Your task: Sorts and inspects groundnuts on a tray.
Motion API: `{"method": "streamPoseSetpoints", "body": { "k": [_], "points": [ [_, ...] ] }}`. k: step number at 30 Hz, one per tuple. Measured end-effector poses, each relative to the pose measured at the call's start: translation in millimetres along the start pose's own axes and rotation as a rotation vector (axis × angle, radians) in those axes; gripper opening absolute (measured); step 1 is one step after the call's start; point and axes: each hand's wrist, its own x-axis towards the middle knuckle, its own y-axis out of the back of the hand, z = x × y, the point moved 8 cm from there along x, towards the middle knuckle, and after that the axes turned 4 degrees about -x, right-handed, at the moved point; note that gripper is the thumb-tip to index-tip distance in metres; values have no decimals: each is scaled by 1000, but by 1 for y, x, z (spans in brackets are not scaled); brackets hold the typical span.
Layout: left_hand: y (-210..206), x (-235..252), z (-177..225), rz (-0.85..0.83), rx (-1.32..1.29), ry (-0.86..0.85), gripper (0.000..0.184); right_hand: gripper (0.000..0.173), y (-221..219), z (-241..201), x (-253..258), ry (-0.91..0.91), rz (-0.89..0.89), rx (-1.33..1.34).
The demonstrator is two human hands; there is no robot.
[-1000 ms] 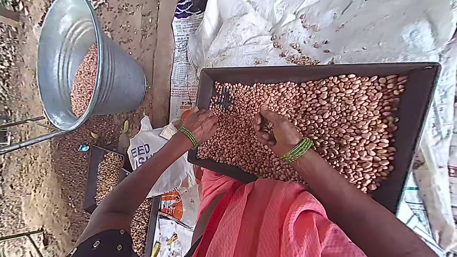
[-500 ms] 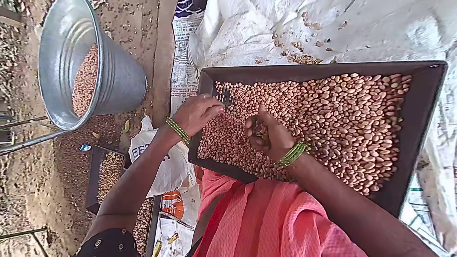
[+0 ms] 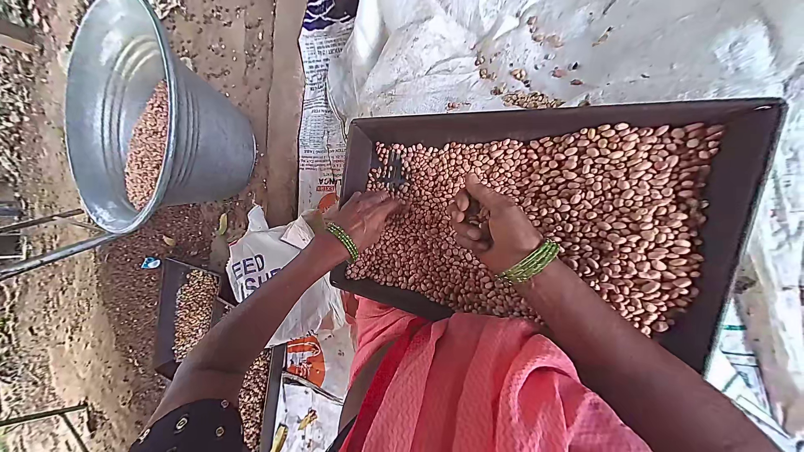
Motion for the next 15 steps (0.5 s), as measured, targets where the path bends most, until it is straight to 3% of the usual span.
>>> {"method": "streamPoseSetpoints", "body": {
  "k": [3,5,8,11,15],
  "points": [
    [15,1,-11,232,-31,-16,52,50,3,-1,0,-4,14,13],
    [18,-3,-13,264,-58,-30,43,50,4,-1,0,-4,16,20],
    [12,-7,-9,189,-81,11,29,48,2,0,1,-13,21,25],
    [2,-8,-13,181,-78,76,27,48,3,1,0,-14,22,25],
    [-15,-20,-14,18,-122,295,30,49,3,-2,0,-9,40,12]
  ]
}}
